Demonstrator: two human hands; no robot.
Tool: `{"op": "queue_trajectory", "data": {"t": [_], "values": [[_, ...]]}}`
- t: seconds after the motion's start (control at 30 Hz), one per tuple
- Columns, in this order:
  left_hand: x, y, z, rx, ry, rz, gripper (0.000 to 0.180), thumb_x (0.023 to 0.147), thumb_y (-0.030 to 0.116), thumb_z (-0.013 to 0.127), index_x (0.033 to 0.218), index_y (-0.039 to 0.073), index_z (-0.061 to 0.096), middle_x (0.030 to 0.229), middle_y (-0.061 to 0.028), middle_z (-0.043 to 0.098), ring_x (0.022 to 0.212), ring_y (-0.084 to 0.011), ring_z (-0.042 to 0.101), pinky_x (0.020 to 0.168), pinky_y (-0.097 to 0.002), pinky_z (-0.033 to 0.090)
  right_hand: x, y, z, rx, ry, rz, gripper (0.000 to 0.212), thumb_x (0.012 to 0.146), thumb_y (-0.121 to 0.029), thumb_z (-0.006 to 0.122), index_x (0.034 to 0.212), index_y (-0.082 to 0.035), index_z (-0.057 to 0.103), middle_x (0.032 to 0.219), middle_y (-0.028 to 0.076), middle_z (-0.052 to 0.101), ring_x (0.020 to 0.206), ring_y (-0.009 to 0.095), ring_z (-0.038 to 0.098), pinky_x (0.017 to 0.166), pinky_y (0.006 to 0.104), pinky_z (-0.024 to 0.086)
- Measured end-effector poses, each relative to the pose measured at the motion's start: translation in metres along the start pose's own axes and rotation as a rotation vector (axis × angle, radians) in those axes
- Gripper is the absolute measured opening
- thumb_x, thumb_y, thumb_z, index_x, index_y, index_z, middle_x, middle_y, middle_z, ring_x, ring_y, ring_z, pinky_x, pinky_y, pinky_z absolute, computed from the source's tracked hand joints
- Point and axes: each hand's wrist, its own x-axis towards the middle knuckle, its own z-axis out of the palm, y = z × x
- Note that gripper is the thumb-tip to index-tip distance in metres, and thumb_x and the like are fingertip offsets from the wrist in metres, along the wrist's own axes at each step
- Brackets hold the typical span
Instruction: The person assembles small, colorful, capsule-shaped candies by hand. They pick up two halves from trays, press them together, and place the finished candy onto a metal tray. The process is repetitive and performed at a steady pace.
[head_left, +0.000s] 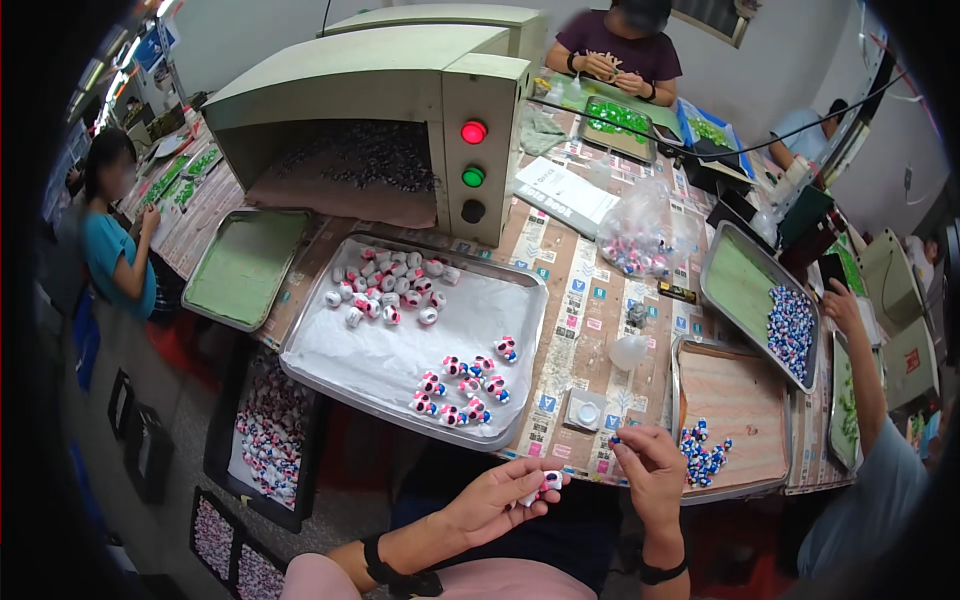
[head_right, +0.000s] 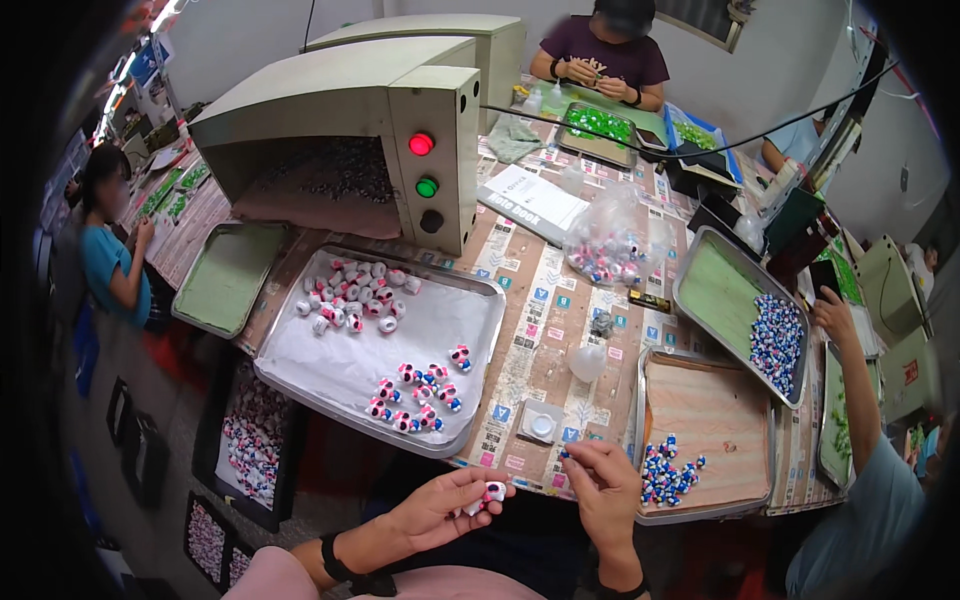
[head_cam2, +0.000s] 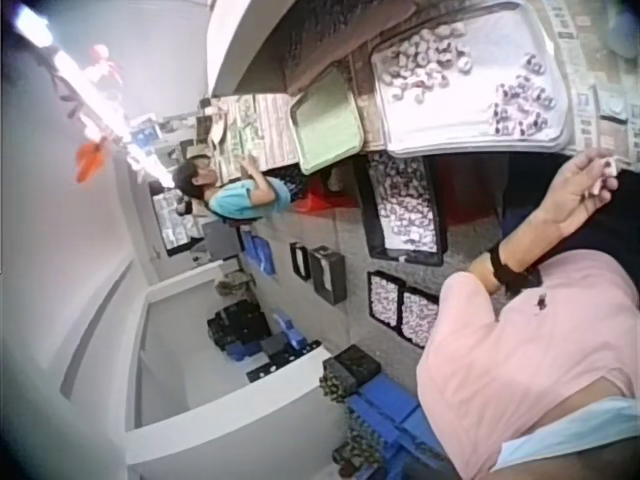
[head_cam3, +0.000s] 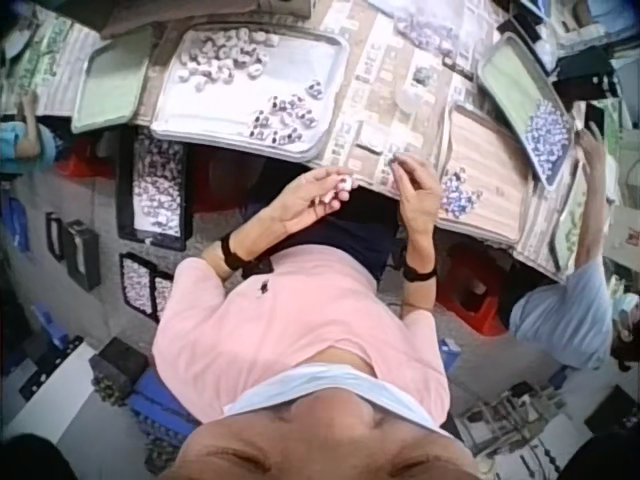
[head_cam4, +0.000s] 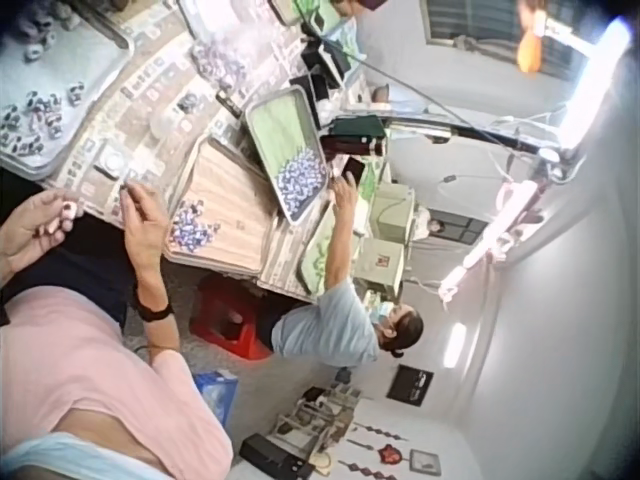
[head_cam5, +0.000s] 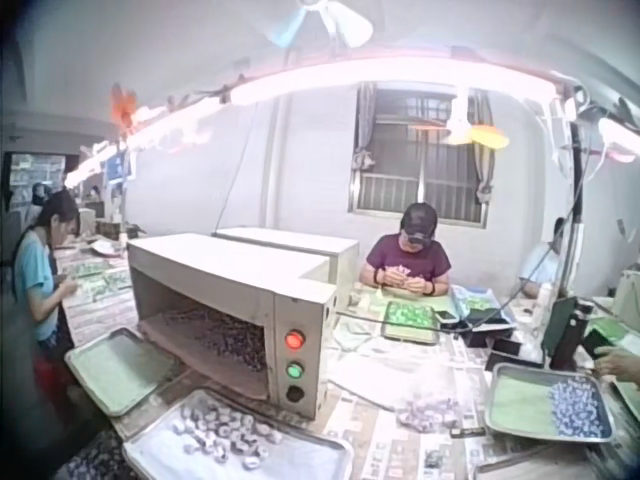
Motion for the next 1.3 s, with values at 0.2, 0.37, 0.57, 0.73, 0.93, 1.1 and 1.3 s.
{"op": "queue_trajectory", "data": {"t": [0.2,0.37,0.57,0.73,0.93,1.1,1.3], "values": [[-0.002,-0.005,-0.01,-0.055,-0.09,0.003,0.035,0.096,0.012,0.052,0.129,0.001,0.049,0.107,-0.0051,0.06,0.086,-0.0088,0.058,0.071,-0.0208,0.05,0.022,-0.005,0.017,-0.291,0.052,-0.157,0.013,0.077,0.003,0.068,0.09,0.001,0.068,0.087,0.009,0.065,0.079,0.015,0.062,0.065,0.0245,0.048],[-0.003,-0.009,-0.015,-0.035,-0.069,0.01,0.032,0.096,0.012,0.052,0.127,0.002,0.051,0.106,-0.0054,0.061,0.089,-0.0105,0.06,0.071,-0.0212,0.051,0.034,0.003,0.026,-0.493,0.0,-0.357,0.013,0.074,0.001,0.069,0.087,-0.002,0.067,0.086,0.01,0.065,0.08,0.026,0.06,0.07,0.0337,0.047],[-0.008,-0.004,-0.012,-0.039,-0.033,0.0,0.032,0.096,0.012,0.052,0.126,0.002,0.051,0.107,-0.0059,0.061,0.097,-0.0134,0.061,0.079,-0.0231,0.053,0.036,0.003,0.031,-0.541,-0.026,-0.386,0.013,0.073,0.0,0.069,0.086,-0.003,0.067,0.084,0.01,0.064,0.081,0.029,0.059,0.072,0.0364,0.046],[-0.006,-0.004,-0.009,-0.037,-0.018,0.032,0.031,0.096,0.01,0.053,0.126,0.002,0.051,0.107,-0.0053,0.06,0.098,-0.0127,0.061,0.08,-0.0228,0.053,0.027,-0.001,0.026,-0.404,-0.026,-0.286,0.013,0.074,-0.001,0.07,0.087,-0.002,0.068,0.087,0.01,0.065,0.08,0.024,0.061,0.07,0.0325,0.047],[-0.001,-0.008,-0.014,-0.039,-0.031,0.035,0.031,0.094,0.007,0.055,0.124,0.002,0.052,0.109,-0.0051,0.06,0.101,-0.0119,0.06,0.081,-0.0232,0.053,-0.012,-0.021,0.021,-0.028,-0.121,-0.003,0.015,0.078,-0.003,0.072,0.093,-0.002,0.07,0.091,0.008,0.067,0.078,0.013,0.061,0.065,0.0241,0.048],[0.001,-0.008,-0.008,0.0,-0.005,0.017,0.034,0.093,0.006,0.056,0.127,0.002,0.05,0.116,-0.008,0.059,0.106,-0.016,0.059,0.083,-0.025,0.054,-0.033,-0.014,0.023,0.152,-0.125,0.073,0.017,0.078,-0.003,0.074,0.094,-0.001,0.071,0.091,0.008,0.066,0.078,0.011,0.061,0.067,0.0217,0.048],[0.003,-0.009,-0.007,0.019,-0.006,0.007,0.034,0.092,0.005,0.057,0.125,0.002,0.053,0.112,-0.0061,0.061,0.102,-0.0123,0.06,0.081,-0.0226,0.054,-0.037,-0.011,0.023,0.148,-0.134,0.159,0.016,0.078,-0.004,0.074,0.093,-0.002,0.071,0.09,0.008,0.067,0.078,0.011,0.062,0.067,0.0215,0.048]]}}
